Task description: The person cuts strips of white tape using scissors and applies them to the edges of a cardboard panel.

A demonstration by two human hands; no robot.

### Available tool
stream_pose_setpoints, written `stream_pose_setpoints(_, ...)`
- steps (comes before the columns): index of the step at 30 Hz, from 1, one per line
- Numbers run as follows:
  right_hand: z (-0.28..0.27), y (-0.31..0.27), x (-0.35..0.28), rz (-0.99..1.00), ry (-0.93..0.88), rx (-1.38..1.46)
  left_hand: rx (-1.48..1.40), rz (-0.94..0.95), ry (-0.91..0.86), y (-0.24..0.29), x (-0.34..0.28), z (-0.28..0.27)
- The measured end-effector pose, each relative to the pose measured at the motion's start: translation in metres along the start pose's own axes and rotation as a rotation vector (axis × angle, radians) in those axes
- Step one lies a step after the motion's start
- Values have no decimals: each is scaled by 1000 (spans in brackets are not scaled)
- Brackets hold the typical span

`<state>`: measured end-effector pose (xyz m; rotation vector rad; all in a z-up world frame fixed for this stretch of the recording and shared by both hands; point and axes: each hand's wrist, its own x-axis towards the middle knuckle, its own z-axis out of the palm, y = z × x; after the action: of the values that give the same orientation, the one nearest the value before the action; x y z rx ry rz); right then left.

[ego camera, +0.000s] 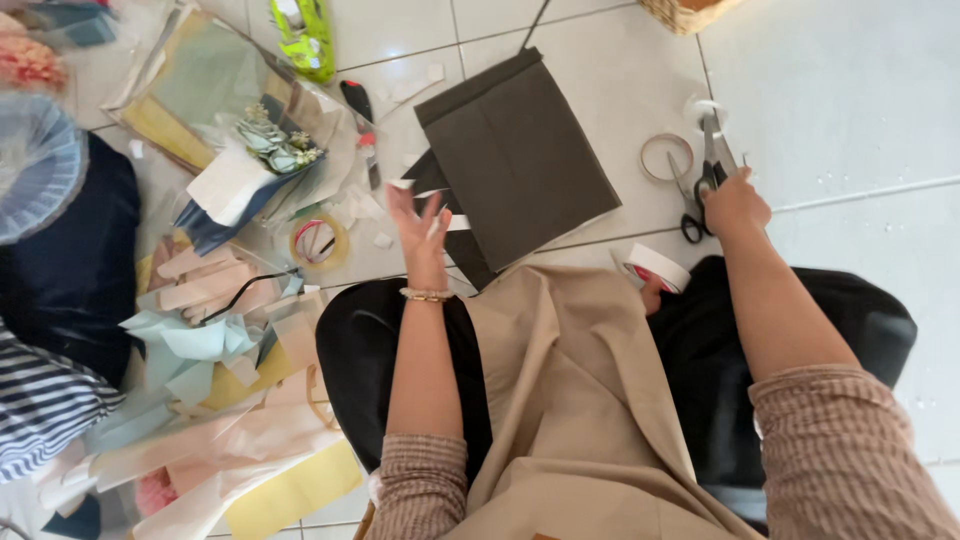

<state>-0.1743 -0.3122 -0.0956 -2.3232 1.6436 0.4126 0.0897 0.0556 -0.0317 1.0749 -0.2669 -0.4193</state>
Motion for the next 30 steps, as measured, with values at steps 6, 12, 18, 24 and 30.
stream_pose_setpoints(6,-10,-7,-14,-134,-89,-63,-308,-213,-22,15,3,18)
stream_pose_setpoints(12,-57,-70,-47,-311,-13,173,-379,-158,-71,10,9,13)
stream_pose_setpoints(18,-44,-152,-85,-318,-364,290,-410,-146,-59,-1,15,6)
stream_pose_setpoints(24,-17,-145,-61,-136,-403,724,-385,-139,8,8,12,6)
stream_pose_setpoints(30,-27,-154,-77,-90,-512,697,-317,-163,41,5,14,7)
